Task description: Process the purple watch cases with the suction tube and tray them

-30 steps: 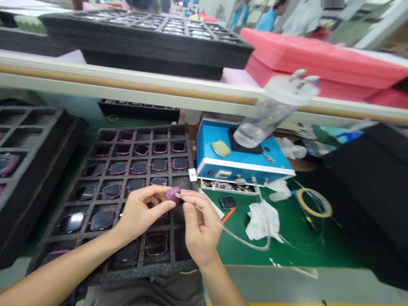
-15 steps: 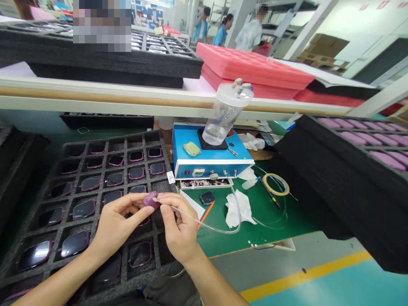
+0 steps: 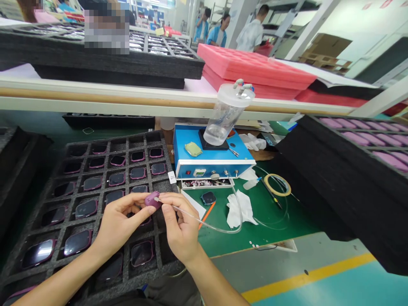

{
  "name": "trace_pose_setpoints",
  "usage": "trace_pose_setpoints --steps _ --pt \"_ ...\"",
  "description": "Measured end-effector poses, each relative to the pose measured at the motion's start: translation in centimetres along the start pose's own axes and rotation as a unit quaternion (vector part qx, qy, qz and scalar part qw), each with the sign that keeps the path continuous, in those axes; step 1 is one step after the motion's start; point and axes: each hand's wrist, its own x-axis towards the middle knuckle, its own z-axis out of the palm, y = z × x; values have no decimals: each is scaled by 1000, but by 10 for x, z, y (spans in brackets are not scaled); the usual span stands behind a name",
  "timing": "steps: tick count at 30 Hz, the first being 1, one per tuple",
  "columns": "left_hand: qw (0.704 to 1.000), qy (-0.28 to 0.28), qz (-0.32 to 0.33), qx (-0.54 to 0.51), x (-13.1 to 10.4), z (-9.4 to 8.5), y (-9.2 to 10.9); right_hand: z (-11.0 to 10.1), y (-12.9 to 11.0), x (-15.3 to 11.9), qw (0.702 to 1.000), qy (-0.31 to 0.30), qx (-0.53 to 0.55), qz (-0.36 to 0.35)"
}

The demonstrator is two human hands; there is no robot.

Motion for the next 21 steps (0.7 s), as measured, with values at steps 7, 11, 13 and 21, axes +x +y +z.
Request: trace_pose_setpoints --steps 7,11,13,21 --pt "1000 3 0 3 1 0 0 -1 -1 -1 1000 3 -8 0" --pt "1000 5 -4 4 0 0 0 0 -2 0 1000 6 -11 0" --pt "1000 3 -4 4 0 0 0 0 -2 0 1000 6 -11 -1" --pt "1000 -5 -19 8 0 -1 -1 0 -1 1 1000 2 -7 3"
